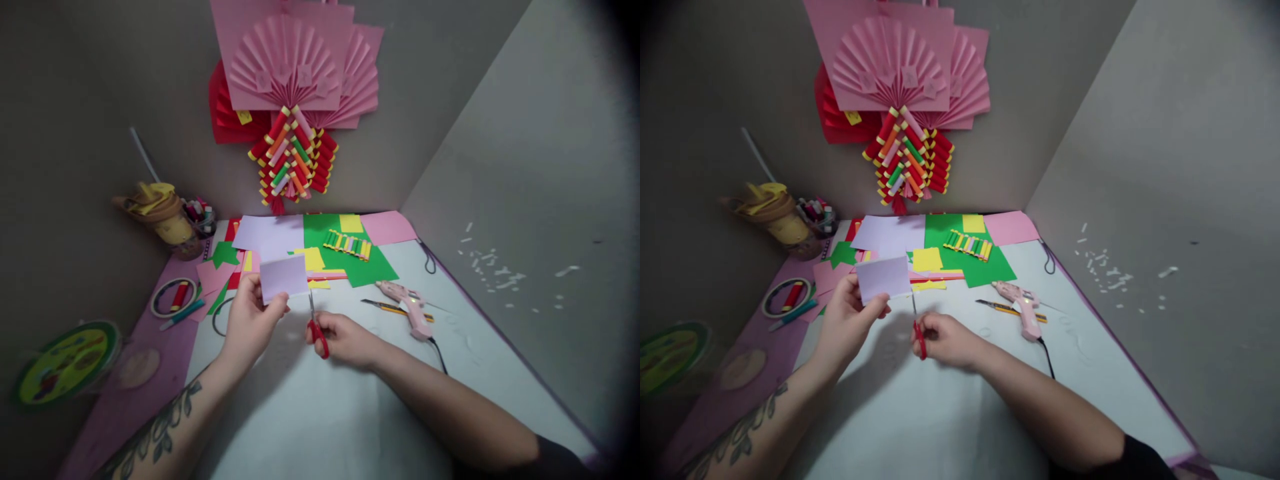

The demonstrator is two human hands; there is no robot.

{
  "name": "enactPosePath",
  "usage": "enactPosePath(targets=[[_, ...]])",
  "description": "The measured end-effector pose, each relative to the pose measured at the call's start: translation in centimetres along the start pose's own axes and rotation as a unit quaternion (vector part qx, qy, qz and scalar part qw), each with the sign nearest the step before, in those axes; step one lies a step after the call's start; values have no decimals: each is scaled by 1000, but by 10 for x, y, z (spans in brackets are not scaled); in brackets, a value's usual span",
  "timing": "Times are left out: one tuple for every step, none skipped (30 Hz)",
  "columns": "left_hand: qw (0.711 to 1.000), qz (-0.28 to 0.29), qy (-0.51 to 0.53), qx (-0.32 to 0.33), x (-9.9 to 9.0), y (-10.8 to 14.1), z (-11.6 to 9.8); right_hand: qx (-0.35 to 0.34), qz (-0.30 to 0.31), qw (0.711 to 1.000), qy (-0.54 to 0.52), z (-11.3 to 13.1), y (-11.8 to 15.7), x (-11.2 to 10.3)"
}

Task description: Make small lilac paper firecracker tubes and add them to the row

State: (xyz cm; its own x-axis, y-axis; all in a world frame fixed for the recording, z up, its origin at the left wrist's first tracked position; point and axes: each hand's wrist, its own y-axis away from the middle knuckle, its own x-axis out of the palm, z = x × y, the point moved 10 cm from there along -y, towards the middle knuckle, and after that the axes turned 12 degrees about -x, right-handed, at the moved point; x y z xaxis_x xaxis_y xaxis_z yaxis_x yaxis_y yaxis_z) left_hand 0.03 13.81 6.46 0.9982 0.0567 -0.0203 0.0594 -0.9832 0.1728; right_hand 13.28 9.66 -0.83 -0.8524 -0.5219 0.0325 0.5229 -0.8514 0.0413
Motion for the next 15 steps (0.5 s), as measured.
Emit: enactPosePath(targets=[[1000,0,-3,1,1,0,0,2,0,1000,-6,0,0,0],[1000,1,-6,3,1,1,1,3,0,1000,-10,1,0,0],[1000,1,-8,4,1,1,1,2,0,1000,-12,2,0,0],[1000,2,-11,5,1,1,1,0,1,1000,-12,3,0,0],[1000,2,-12,5,2,1,2,-2,3,1000,-11,3,0,0],[1000,4,-13,6,2,0,2,-3,6,1000,-11,4,1,1],[1000,6,-14,7,2,0,2,-4,7,1000,-12,4,1,1],[1000,9,-15,8,3,0,2,-4,9,1000,-13,4,0,1],[1000,11,-16,10,4,0,2,-4,9,1000,-15,3,0,1],[1000,14,-17,12,4,1,1,-2,8,1000,-16,3,0,1],[1000,15,-18,12,5,1,1,0,8,1000,-16,2,0,1],[1000,16,-19,12,5,1,1,2,7,1000,-16,1,0,1],[1000,16,-18,10,5,1,1,4,6,1000,-16,1,0,1],[1000,15,-17,7,5,1,1,6,5,1000,-17,0,0,0],[1000,13,-16,4,4,1,1,7,4,1000,-19,0,0,0]])
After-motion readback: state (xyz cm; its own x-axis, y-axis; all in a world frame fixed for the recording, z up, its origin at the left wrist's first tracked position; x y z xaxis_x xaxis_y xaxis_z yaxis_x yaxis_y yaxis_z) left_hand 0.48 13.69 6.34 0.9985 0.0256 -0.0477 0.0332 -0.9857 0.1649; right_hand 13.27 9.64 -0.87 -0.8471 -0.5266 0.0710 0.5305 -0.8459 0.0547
